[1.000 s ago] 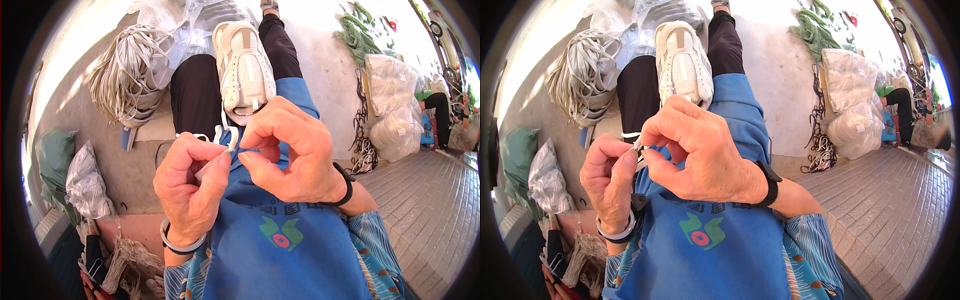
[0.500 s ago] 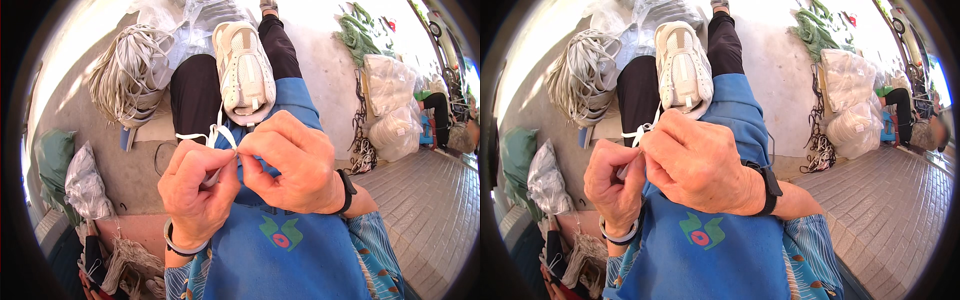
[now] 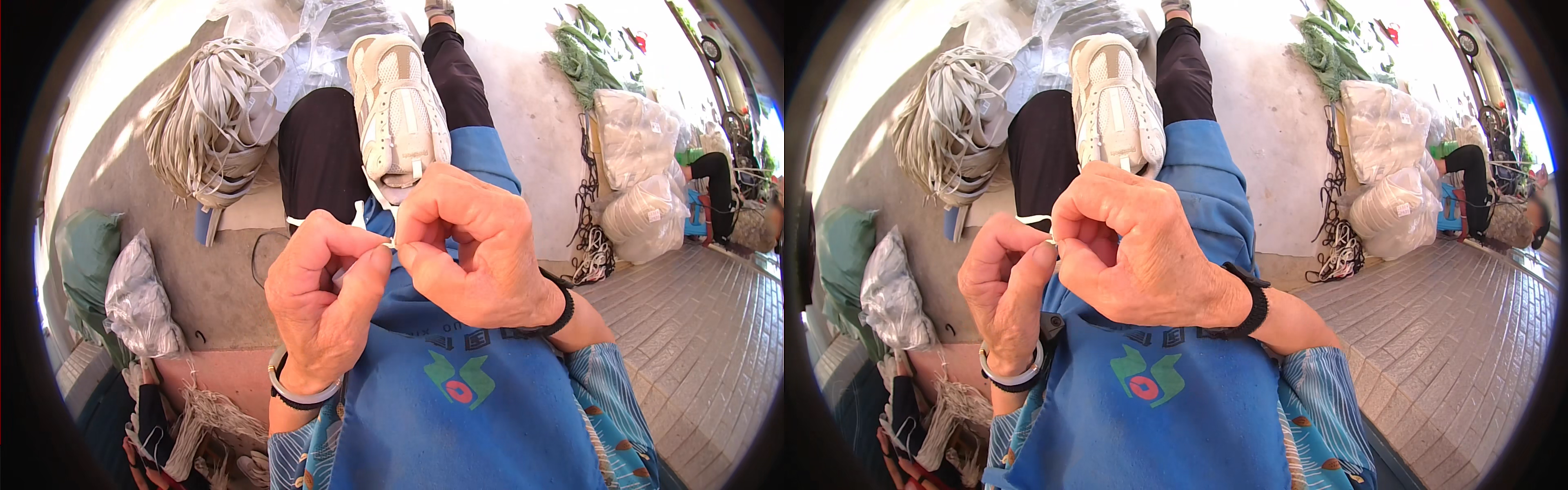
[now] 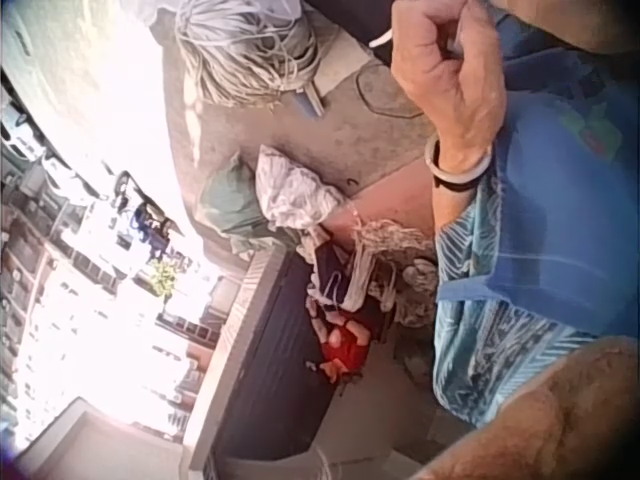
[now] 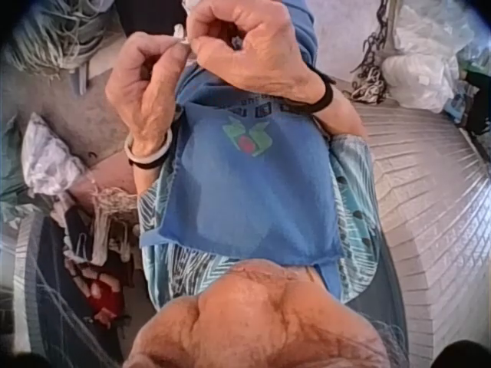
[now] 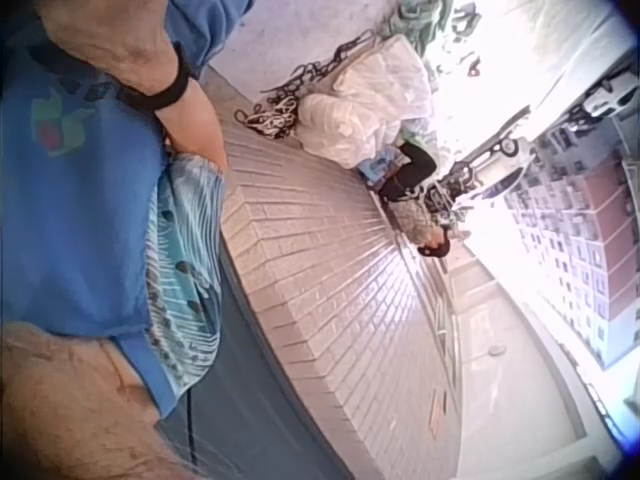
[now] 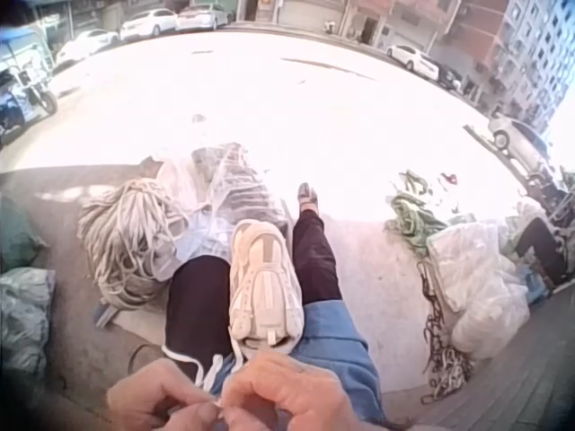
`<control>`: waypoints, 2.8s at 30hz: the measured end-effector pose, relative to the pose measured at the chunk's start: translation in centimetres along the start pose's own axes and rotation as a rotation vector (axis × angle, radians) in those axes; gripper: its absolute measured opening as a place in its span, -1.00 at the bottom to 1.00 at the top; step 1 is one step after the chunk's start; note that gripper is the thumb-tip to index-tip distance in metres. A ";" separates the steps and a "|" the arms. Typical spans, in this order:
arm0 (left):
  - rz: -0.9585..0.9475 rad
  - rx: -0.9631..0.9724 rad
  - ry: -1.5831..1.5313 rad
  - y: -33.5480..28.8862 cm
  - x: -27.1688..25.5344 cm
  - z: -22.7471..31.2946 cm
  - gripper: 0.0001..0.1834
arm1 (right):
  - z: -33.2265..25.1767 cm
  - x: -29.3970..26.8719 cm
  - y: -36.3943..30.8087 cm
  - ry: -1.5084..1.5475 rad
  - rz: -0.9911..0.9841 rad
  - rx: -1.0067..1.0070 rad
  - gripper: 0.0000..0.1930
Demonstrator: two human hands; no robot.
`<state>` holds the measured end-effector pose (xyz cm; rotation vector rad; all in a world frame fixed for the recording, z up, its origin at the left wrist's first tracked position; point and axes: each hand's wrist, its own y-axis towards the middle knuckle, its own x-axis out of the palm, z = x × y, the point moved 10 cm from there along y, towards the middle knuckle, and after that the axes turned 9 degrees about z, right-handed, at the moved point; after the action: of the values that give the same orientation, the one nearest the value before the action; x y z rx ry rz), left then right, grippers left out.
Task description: Lacing a white sneaker while sitting on the floor.
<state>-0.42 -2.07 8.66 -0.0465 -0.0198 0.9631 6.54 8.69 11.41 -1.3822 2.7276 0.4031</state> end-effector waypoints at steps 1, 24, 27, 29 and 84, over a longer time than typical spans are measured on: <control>0.000 0.000 0.000 0.1 0.0 0.1 -0.93 | 1.5 0.2 -0.1 0.166 -0.011 0.149 -0.87; 0.064 0.259 0.267 0.0 -0.4 2.3 -0.85 | -3.2 0.2 -0.3 -0.378 0.084 -0.357 -0.81; 0.049 0.243 0.301 0.1 -0.2 2.3 -0.85 | -3.7 0.3 -0.4 -0.420 0.113 -0.436 -0.81; 0.043 0.236 0.314 0.3 -0.2 2.1 -0.86 | -4.0 0.3 -0.4 -0.451 0.139 -0.478 -0.81; -0.002 0.067 0.074 0.1 -1.1 0.4 -0.91 | -1.6 0.4 -0.1 -0.193 0.087 -0.159 -0.81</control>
<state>-1.16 -2.85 9.09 -0.0200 0.0806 0.9592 6.54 7.92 12.87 -1.1888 2.6518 0.7332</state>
